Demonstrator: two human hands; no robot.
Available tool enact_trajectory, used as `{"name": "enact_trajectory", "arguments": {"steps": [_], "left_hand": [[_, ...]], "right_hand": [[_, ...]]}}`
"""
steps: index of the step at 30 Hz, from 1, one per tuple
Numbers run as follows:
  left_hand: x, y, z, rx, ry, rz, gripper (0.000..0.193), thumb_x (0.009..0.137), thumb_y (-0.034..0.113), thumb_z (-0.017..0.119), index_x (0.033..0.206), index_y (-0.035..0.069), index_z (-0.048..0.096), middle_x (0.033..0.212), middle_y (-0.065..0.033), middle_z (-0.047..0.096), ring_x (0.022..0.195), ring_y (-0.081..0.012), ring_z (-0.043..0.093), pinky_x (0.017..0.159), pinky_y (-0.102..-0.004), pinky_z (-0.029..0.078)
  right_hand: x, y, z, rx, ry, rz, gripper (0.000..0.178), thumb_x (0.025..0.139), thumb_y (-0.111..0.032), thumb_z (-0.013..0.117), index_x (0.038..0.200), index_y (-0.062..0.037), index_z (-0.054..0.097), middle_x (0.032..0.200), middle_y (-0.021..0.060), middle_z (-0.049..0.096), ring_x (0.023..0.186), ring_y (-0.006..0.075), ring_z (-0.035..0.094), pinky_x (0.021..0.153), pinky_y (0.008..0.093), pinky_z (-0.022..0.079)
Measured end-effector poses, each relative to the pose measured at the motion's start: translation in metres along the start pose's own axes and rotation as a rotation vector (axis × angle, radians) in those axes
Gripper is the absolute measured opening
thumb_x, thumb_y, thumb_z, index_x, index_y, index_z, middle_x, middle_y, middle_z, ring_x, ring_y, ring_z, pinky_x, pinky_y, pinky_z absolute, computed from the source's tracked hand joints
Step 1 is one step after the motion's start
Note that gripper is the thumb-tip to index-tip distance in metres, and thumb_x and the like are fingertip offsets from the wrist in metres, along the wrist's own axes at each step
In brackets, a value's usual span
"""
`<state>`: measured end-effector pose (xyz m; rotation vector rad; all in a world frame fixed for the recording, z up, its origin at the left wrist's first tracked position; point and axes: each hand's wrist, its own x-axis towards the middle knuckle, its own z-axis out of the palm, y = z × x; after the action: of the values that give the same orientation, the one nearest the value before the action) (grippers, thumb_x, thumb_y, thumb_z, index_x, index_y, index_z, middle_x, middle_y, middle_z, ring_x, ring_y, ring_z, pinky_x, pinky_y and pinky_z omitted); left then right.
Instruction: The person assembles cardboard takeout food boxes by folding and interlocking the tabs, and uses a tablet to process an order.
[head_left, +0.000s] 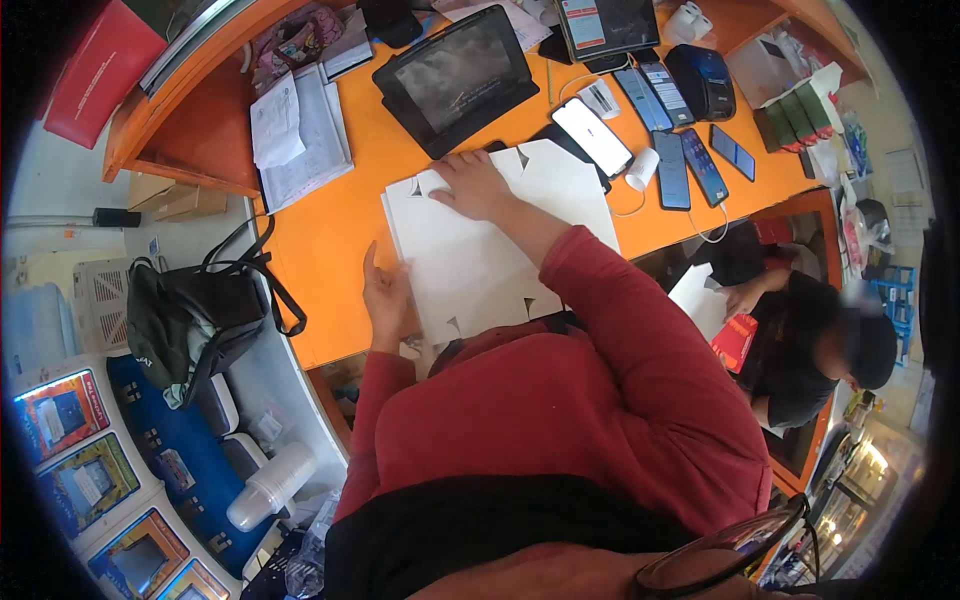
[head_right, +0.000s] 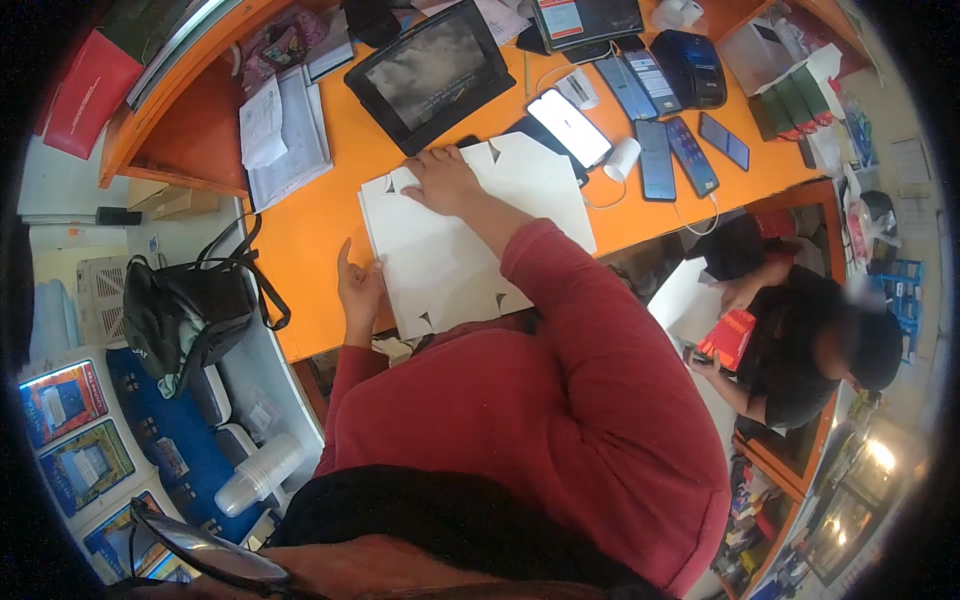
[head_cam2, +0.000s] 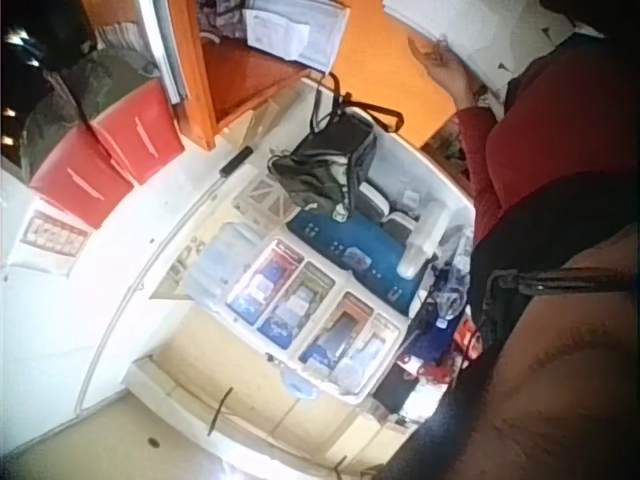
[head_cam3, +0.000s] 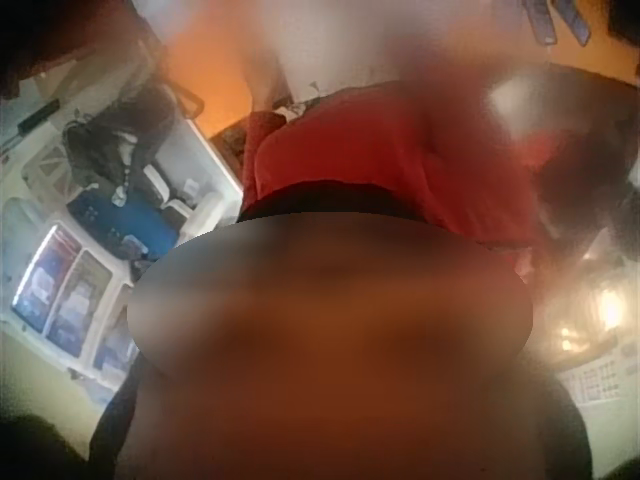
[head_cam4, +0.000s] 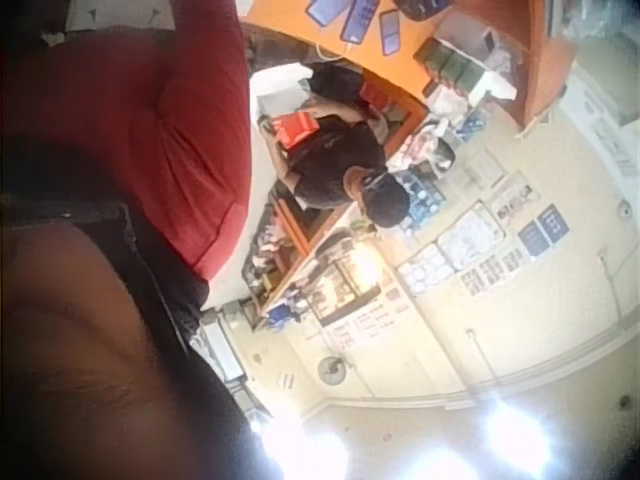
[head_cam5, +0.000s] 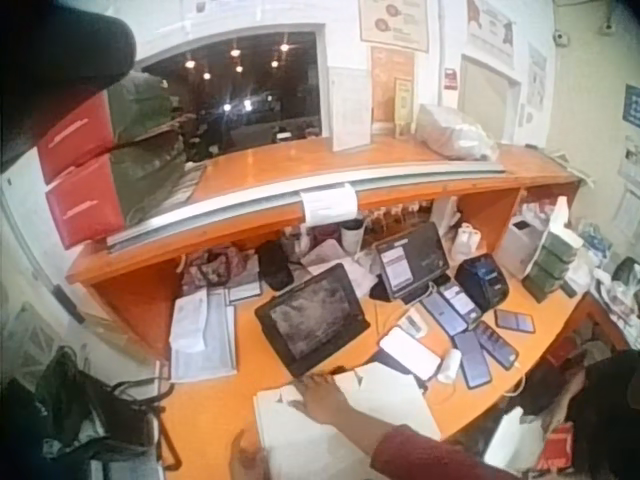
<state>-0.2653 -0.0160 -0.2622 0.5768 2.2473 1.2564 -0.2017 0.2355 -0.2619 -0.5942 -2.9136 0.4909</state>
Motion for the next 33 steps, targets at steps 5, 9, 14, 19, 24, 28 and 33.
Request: {"name": "enact_trajectory", "arguments": {"steps": [5,9,14,19,24,28,33], "left_hand": [[0.013,-0.028,-0.002,0.438,0.079,0.461,0.025,0.093,0.014,0.064,0.116,0.003,0.066,0.078,-0.0057,0.064,0.067,-0.0079,0.055,0.063,-0.0257,0.046],[0.019,-0.023,-0.007,0.135,-0.134,0.129,0.018,0.089,0.01,0.067,0.105,0.002,0.068,0.079,-0.0053,0.067,0.071,-0.0093,0.06,0.067,-0.0248,0.047],[0.032,-0.026,-0.024,0.078,-0.323,0.102,0.012,0.084,0.013,0.07,0.091,0.003,0.068,0.073,-0.0044,0.067,0.067,-0.0118,0.061,0.066,-0.0263,0.049],[0.038,-0.015,-0.029,0.063,-0.403,0.084,0.012,0.077,0.009,0.074,0.081,0.004,0.065,0.067,-0.0023,0.065,0.061,-0.0106,0.059,0.061,-0.0254,0.046],[0.051,-0.027,-0.029,0.169,-0.441,0.101,0.021,0.07,0.013,0.08,0.072,0.005,0.061,0.063,-0.0019,0.062,0.058,-0.0101,0.056,0.056,-0.0264,0.044],[0.045,-0.018,-0.028,0.207,-0.425,0.132,0.024,0.07,0.015,0.081,0.07,0.005,0.06,0.062,-0.0007,0.059,0.056,-0.0093,0.052,0.055,-0.0269,0.043],[0.045,-0.024,-0.026,0.142,-0.449,0.153,0.025,0.07,0.014,0.082,0.072,0.005,0.058,0.062,0.0009,0.056,0.057,-0.0085,0.05,0.055,-0.026,0.041]], "right_hand": [[-0.005,0.002,0.007,0.049,0.128,-0.109,0.056,0.09,-0.044,0.058,0.135,-0.0115,0.051,0.131,0.011,0.053,0.128,0.0301,0.043,0.11,0.0448,0.028],[-0.009,0.004,0.005,0.062,0.127,-0.155,0.057,0.089,-0.045,0.059,0.136,-0.0143,0.05,0.136,0.0081,0.05,0.132,0.0285,0.04,0.113,0.0446,0.026],[-0.015,0.0,-0.003,0.021,-0.177,-0.708,0.063,0.085,-0.053,0.06,0.141,-0.0263,0.047,0.151,-0.0019,0.039,0.144,0.0208,0.027,0.118,0.0441,0.017],[-0.009,0.001,-0.004,0.02,-0.264,-0.673,0.067,0.084,-0.059,0.058,0.143,-0.0299,0.045,0.154,-0.0042,0.034,0.145,0.02,0.024,0.12,0.0437,0.013],[-0.01,-0.001,-0.007,0.031,-0.292,-0.659,0.068,0.083,-0.06,0.058,0.143,-0.0315,0.044,0.155,-0.0054,0.033,0.145,0.0188,0.023,0.12,0.0431,0.011],[-0.01,0.0,-0.008,0.033,-0.304,-0.664,0.068,0.083,-0.06,0.059,0.143,-0.0322,0.044,0.155,-0.0056,0.033,0.145,0.0187,0.024,0.12,0.0429,0.011],[-0.009,0.0,-0.005,0.013,-0.292,-0.67,0.069,0.083,-0.061,0.058,0.143,-0.0327,0.044,0.155,-0.0056,0.033,0.145,0.0192,0.024,0.12,0.0425,0.012]]}}
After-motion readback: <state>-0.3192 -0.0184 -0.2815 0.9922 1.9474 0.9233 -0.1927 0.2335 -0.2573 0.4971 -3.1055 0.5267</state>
